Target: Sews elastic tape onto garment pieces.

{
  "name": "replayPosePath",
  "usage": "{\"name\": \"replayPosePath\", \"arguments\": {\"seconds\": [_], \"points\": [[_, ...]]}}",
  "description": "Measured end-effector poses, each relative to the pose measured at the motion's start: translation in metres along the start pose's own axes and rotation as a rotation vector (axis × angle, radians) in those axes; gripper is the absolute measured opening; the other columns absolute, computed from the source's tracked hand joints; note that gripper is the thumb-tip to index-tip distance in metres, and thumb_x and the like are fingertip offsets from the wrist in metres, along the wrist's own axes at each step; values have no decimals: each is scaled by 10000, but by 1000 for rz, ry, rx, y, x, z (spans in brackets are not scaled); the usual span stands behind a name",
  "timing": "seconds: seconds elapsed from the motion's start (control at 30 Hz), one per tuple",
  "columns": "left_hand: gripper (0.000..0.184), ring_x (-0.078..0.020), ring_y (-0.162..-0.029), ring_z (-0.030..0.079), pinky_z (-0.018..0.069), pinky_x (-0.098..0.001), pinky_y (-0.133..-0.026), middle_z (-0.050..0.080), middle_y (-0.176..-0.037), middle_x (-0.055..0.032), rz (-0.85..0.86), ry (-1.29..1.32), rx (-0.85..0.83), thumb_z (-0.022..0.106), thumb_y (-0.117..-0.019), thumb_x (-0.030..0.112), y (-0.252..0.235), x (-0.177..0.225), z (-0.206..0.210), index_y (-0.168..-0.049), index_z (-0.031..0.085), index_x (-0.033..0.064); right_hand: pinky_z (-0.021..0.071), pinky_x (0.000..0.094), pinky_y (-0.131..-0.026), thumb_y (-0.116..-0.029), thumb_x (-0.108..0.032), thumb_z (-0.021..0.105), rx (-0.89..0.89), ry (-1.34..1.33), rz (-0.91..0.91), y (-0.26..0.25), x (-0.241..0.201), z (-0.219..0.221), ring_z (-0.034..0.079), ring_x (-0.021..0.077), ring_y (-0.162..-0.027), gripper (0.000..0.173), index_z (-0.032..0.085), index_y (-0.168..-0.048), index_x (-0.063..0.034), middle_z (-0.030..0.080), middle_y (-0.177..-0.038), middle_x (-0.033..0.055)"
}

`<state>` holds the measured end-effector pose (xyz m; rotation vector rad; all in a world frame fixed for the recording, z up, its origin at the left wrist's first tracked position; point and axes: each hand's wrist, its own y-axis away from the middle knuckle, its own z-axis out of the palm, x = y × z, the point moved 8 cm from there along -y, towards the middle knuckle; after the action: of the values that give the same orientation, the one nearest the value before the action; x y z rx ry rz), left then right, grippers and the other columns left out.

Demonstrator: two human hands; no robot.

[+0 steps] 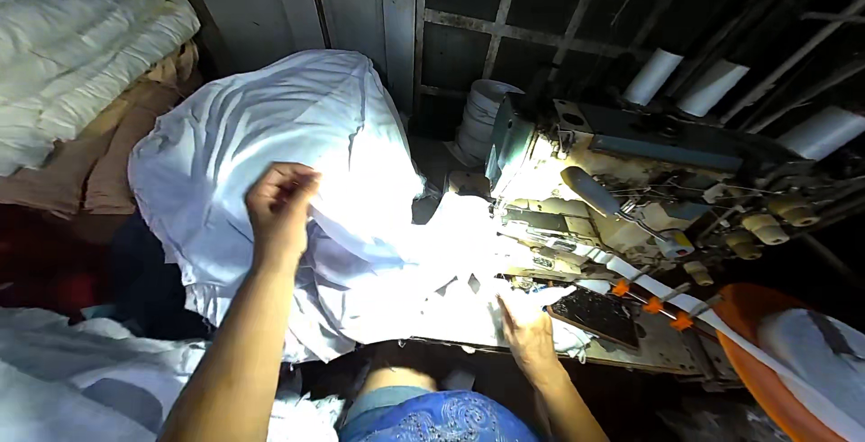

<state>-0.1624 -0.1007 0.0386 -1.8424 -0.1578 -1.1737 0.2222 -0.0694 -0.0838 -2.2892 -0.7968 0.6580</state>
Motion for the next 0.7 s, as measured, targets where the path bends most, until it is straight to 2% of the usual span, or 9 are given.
{"name": "replayPosePath", "arguments": {"seconds": [0.07,0.13,0.2,0.27,0.37,0.47,0.53,0.6,0.7], "points": [[394,-262,-1090,627,535,-422,-895,598,-1273,-223,-68,-212,58,645,-955,77,-15,-17,-15,-1305,536,-68,604,434,-692,-877,-44,659,-47,60,32,15,16,5,720,314,-814,176,805,-975,-50,725,-905,154],[564,-412,-1439,395,385,-566,-1138,356,-1556,-309,-2,-342,-51,608,-978,95,-5,-6,1,-1468,394,-87,589,464,-776,-888,-87,684,-67,70,34,24,22,12,711,332,-897,150,805,-975,-63,732,-963,151],[558,-395,-1431,417,383,-528,-1150,420,-1522,-299,214,-334,-168,615,-918,99,28,26,37,-1417,463,-100,586,459,-846,-912,-209,677,-26,1,10,23,17,12,719,319,-972,225,800,-1013,-50,746,-1042,145],[383,-337,-1173,639,512,-450,-1016,661,-1210,-269,447,-213,-356,652,-833,86,68,55,77,-1155,656,-121,588,371,-848,-917,-250,653,83,-120,-15,11,7,3,726,254,-958,264,800,-969,-37,757,-1028,130],[276,-240,-957,699,535,-332,-908,720,-927,-171,686,-124,-602,583,-933,214,108,70,117,-910,714,-29,595,287,-751,-927,-166,609,189,-258,1,-17,-6,-3,725,183,-794,241,756,-896,22,745,-860,126],[363,-371,-1064,699,516,-427,-989,717,-1065,-268,663,-309,-756,619,-925,218,119,62,139,-1084,691,-100,597,354,-619,-950,-111,606,98,-260,70,-41,-10,7,705,223,-667,269,703,-1103,88,728,-877,161],[569,-464,-1378,477,313,-520,-1186,540,-1410,-339,317,-405,-1006,709,-903,114,105,42,157,-1372,528,-152,598,389,-608,-938,-94,624,74,-239,83,-49,-8,14,716,244,-678,243,698,-1087,84,735,-916,167],[605,-441,-1413,432,279,-545,-1200,504,-1470,-293,247,-403,-1027,754,-869,40,78,28,170,-1409,524,-106,604,414,-654,-920,-73,632,68,-244,92,-50,-5,17,729,263,-728,207,722,-1034,74,741,-905,165],[477,-427,-1383,467,294,-543,-1186,551,-1420,-279,444,-373,-993,684,-918,115,60,21,170,-1341,596,-86,606,385,-696,-916,-62,641,10,-320,104,-49,-3,11,719,246,-740,181,737,-1004,63,736,-898,164]]}}
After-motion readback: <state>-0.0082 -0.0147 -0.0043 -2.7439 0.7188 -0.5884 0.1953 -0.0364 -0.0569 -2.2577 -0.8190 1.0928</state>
